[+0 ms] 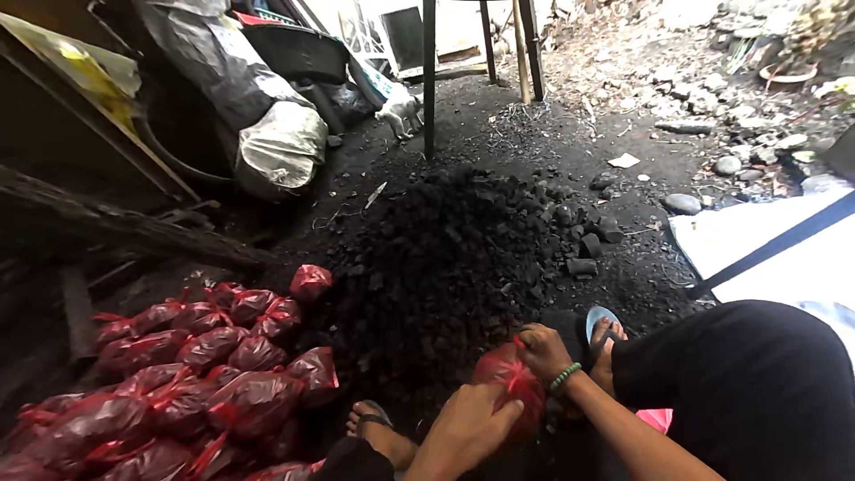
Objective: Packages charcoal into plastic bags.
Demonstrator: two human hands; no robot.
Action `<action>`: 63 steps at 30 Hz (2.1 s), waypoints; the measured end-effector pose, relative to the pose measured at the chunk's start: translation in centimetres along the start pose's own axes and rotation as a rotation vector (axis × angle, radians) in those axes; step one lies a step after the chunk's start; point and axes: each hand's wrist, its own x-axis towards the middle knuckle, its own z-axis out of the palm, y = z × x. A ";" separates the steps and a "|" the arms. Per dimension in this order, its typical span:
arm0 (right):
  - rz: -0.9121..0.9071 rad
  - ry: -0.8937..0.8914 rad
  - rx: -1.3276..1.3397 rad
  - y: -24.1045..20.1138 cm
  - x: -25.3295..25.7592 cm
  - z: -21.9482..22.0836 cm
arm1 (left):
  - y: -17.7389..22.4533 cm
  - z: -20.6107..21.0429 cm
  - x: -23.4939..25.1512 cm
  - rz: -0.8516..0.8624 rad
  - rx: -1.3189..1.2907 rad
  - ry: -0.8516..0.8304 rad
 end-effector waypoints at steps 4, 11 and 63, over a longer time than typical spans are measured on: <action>0.064 -0.046 -0.102 0.9 -0.3 -0.7 | 0.2 1.2 -0.3 0.045 -0.065 -0.021; 0.094 -0.120 -0.202 2.1 -1.6 -1.8 | 0.8 3.1 -1.2 0.071 -0.178 0.011; -0.144 -0.042 0.354 -6.6 -3.5 -0.3 | -3.5 2.8 0.6 0.038 -0.845 0.324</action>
